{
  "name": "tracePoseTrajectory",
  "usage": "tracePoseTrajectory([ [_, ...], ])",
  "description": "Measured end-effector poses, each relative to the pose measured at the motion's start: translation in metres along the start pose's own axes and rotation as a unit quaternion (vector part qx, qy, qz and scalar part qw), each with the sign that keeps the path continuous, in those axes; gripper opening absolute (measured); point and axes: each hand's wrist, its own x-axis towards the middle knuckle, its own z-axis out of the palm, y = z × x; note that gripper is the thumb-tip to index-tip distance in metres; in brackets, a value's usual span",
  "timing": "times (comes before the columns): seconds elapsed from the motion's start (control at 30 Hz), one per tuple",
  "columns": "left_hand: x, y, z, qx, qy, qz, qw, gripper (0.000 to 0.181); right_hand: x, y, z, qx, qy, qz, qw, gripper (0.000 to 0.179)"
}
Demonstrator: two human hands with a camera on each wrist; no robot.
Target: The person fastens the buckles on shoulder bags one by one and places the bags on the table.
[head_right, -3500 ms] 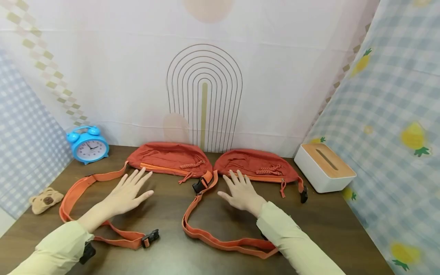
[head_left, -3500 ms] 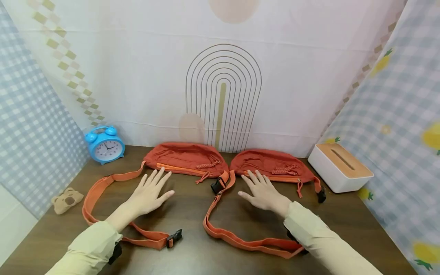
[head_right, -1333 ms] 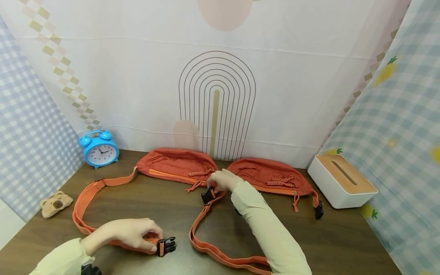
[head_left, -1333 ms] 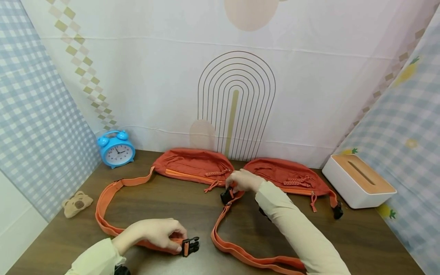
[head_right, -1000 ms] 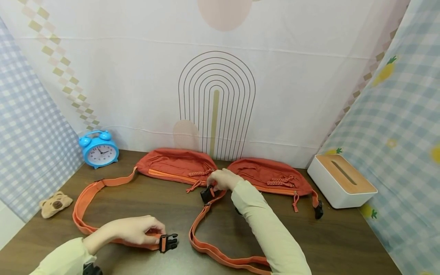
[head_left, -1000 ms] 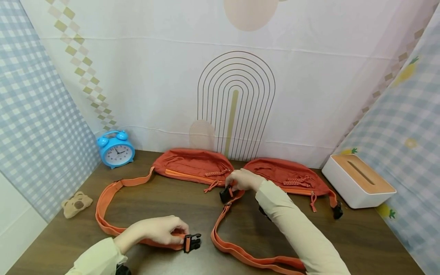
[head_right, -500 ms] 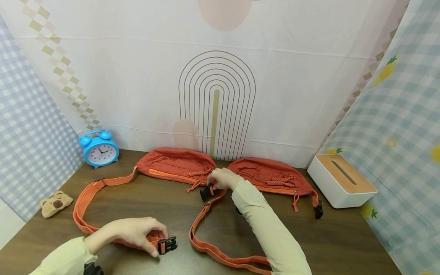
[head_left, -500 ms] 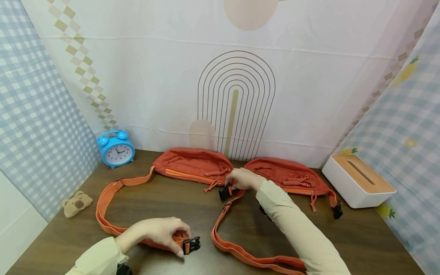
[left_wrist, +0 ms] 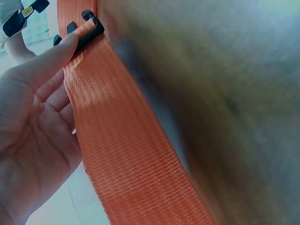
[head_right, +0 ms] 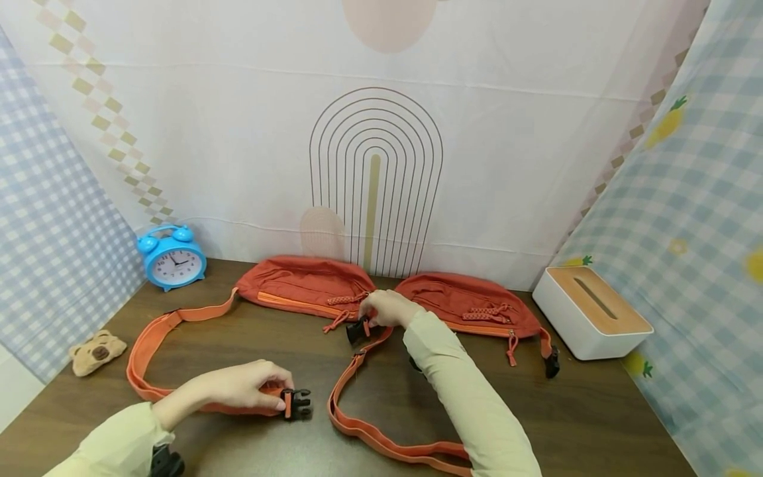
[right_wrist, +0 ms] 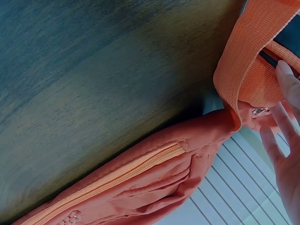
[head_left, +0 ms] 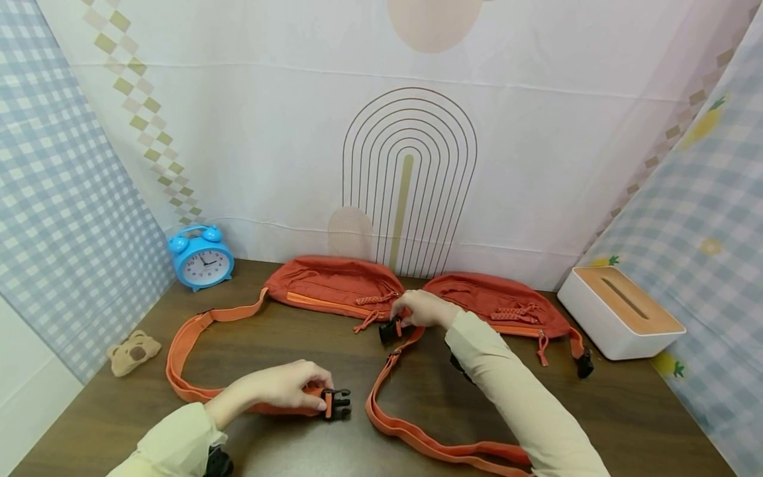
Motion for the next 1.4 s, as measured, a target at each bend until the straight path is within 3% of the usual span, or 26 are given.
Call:
tracePoseTrajectory([
  [0.33,0.015,-0.006,-0.017,0.044,0.054,0.002,0.9976,0.007,0.002,-0.003,-0.003,0.046,-0.006,0.013,0.9989,0.02],
  [0.73,0.041,-0.01,-0.028,0.045,0.077,-0.014,0.9959,0.006,0.001,-0.002,-0.003,0.076,-0.009,0.022,0.9968,0.021],
  [0.87,0.048,-0.01,-0.032,0.051,0.082,-0.004,0.9953,0.007,0.0,-0.003,-0.005,0.078,-0.008,0.023,0.9966,0.02],
  [1.4,0.065,-0.015,-0.037,0.04,0.1,-0.028,0.9938,0.012,0.0,-0.004,-0.007,0.086,-0.01,0.016,0.9961,0.022],
])
